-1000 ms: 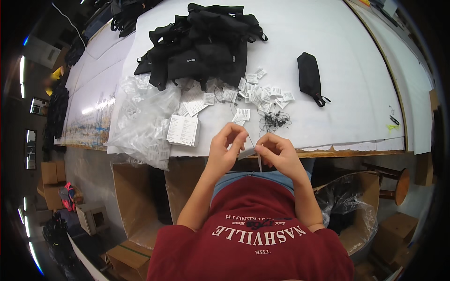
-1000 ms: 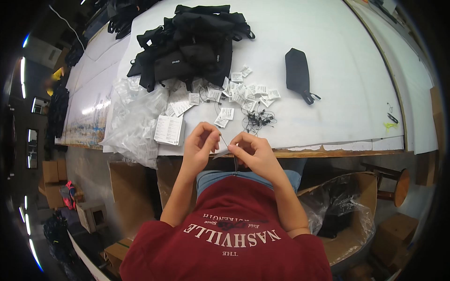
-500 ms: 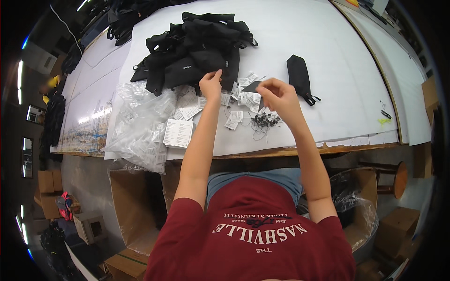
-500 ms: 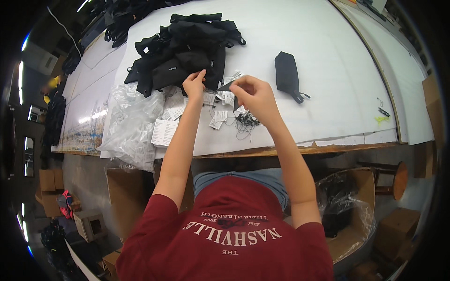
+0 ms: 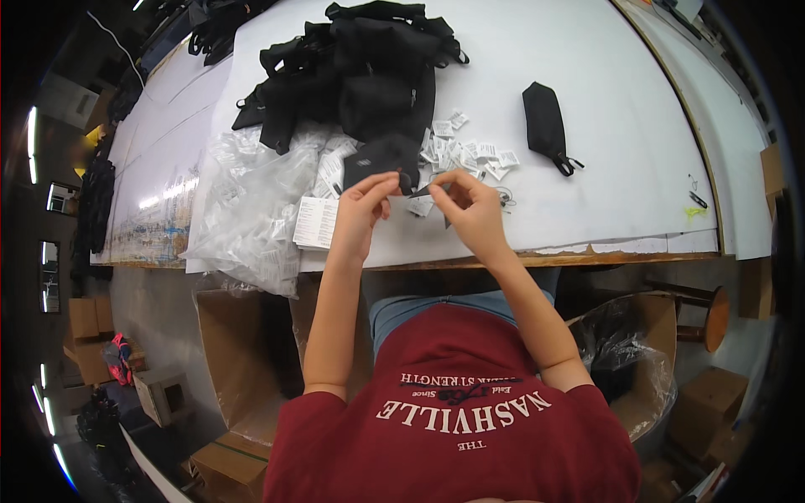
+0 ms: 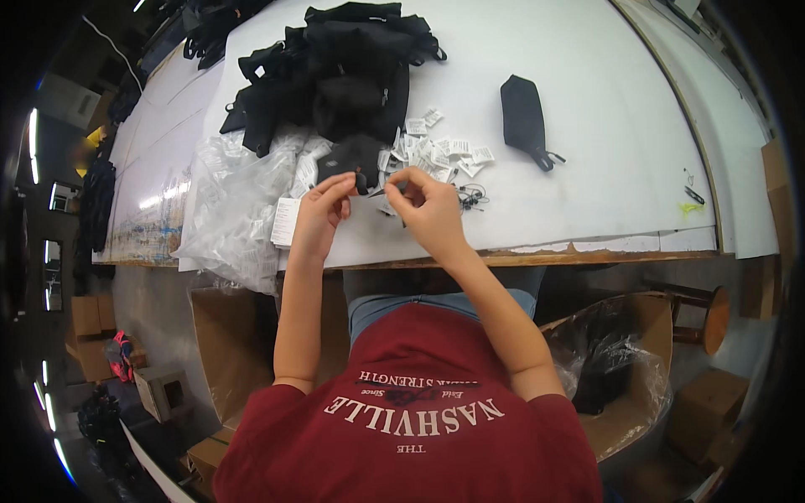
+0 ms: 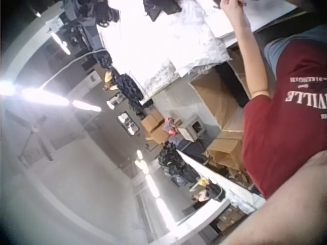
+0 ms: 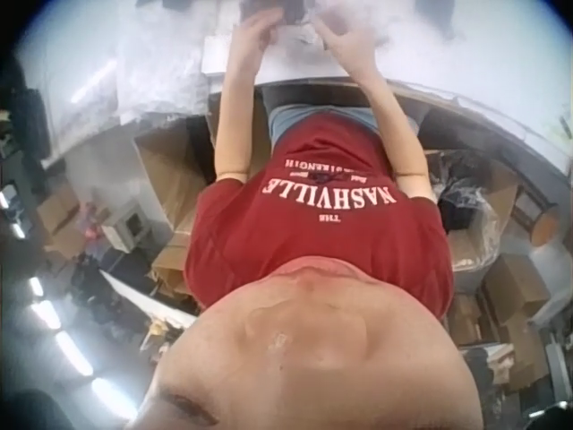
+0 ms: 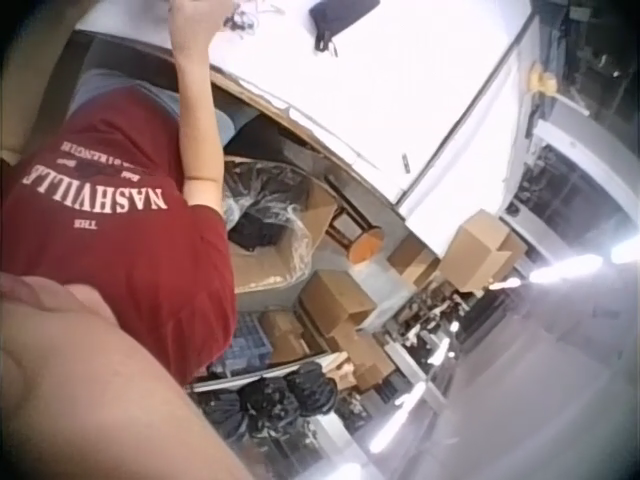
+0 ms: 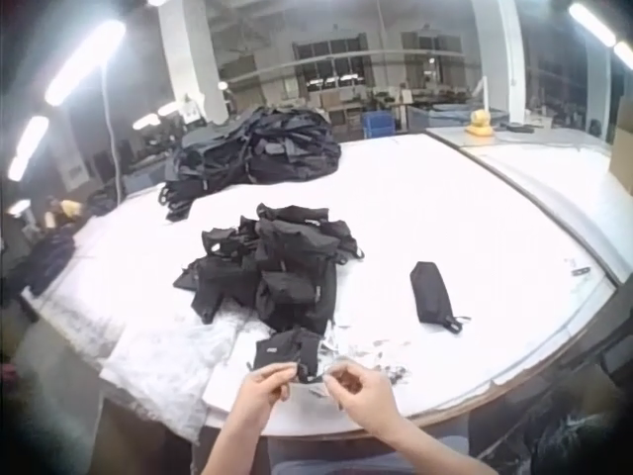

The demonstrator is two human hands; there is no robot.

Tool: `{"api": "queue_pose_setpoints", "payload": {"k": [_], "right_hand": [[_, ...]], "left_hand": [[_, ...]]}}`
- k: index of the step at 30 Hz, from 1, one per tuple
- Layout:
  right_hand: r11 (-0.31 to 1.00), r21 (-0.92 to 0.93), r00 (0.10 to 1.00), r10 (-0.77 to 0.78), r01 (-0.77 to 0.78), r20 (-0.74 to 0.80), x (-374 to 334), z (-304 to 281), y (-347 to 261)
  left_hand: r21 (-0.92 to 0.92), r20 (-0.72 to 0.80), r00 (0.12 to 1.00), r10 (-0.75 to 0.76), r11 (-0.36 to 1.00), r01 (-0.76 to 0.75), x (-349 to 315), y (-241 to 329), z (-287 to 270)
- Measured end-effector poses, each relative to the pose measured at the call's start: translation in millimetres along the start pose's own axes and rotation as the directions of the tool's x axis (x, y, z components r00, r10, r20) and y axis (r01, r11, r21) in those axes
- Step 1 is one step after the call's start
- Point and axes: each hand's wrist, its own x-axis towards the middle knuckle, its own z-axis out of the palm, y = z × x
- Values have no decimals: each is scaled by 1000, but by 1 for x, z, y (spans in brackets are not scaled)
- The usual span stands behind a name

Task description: Placing small items into protective black fabric cases/pouches and sorting them.

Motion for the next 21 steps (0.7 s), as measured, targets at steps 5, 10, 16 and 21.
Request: {"api": "queue_pose_setpoints", "payload": {"k": [5, 10, 16, 21], "right_hand": [[994, -92, 996, -52, 59, 77, -14, 10, 5], [984, -133, 979, -93, 118, 179, -27, 9, 11], [943, -298, 977, -94, 149, 189, -40, -2, 3], [923, -314, 946, -126, 223, 300, -36, 0, 2]], "left_hand": [[118, 76, 994, -77, 991, 68, -28, -7, 0], [346, 20, 1000, -21, 938, 13, -42, -16, -8], [383, 30, 956, 290, 880, -279, -59, -51, 5], [357, -47, 968, 247, 909, -215, -66, -53, 5]]}}
